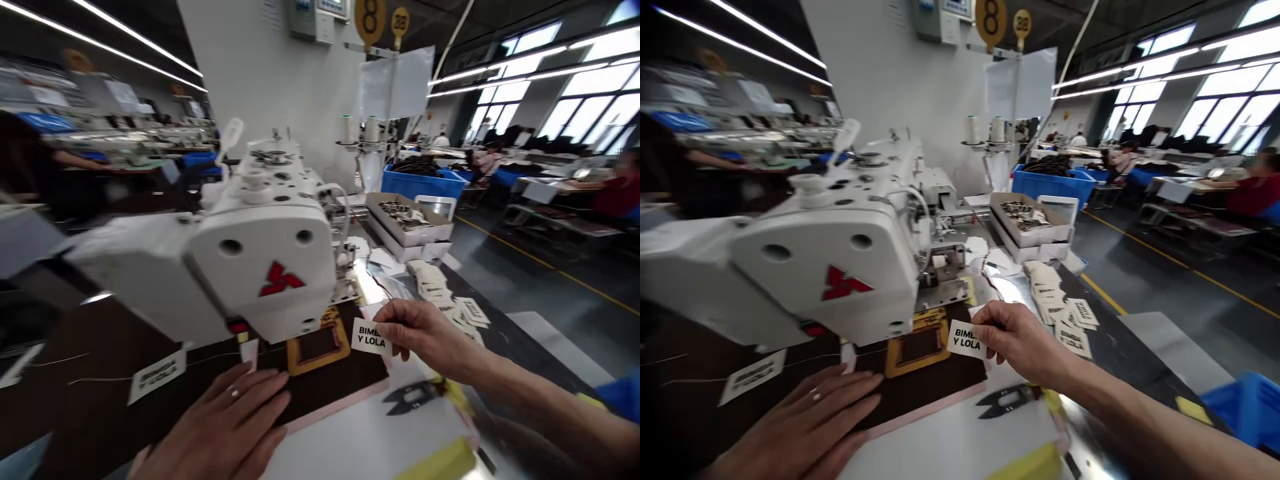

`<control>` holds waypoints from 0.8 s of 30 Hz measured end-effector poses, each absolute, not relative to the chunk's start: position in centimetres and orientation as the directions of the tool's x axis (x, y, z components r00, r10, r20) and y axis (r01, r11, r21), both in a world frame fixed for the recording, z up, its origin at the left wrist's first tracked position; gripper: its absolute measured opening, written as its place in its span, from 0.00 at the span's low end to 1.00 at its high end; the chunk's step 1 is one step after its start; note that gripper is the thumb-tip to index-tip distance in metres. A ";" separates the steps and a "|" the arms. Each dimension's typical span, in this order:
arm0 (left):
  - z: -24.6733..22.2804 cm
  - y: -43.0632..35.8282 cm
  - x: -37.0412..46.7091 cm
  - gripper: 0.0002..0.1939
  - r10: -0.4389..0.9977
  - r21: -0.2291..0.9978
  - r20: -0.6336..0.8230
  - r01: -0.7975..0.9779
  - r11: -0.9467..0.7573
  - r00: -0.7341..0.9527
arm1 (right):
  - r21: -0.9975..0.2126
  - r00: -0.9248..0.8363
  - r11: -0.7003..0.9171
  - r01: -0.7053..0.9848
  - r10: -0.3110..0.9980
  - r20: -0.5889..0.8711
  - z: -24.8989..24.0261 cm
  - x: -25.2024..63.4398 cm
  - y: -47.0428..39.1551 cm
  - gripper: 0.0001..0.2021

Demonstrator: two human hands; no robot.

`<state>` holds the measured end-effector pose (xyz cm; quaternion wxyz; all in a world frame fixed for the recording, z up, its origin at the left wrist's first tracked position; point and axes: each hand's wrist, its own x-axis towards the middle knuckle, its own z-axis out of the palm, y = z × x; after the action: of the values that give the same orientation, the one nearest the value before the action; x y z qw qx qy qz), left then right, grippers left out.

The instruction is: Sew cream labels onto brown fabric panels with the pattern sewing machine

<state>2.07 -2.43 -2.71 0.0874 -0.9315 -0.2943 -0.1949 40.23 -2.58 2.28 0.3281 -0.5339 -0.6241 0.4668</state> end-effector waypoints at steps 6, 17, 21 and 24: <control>-0.3 -1.1 3.8 0.19 0.434 -0.150 0.365 0.512 -0.846 0.824 | -0.882 -0.380 -0.030 0.471 0.895 -0.233 0.2 34.4 3.7 0.08; -2.5 -0.6 5.0 0.24 0.560 -0.025 0.249 0.583 -0.812 0.790 | -0.648 -0.439 0.303 0.699 0.897 -0.053 1.6 31.1 4.0 0.04; -2.5 -0.5 5.0 0.25 0.545 0.002 0.230 0.559 -0.829 0.806 | -0.559 -0.424 0.367 0.744 0.905 0.030 0.8 31.8 2.9 0.03; -2.1 -0.5 5.0 0.26 0.547 -0.010 0.209 0.561 -0.828 0.811 | -0.414 -0.502 0.525 0.743 0.847 0.174 0.4 33.1 1.6 0.08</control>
<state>5.04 -0.50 -2.12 0.0355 -0.9508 -0.2913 -0.0991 33.08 1.57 0.42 0.1801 -0.4654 -0.8545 0.1443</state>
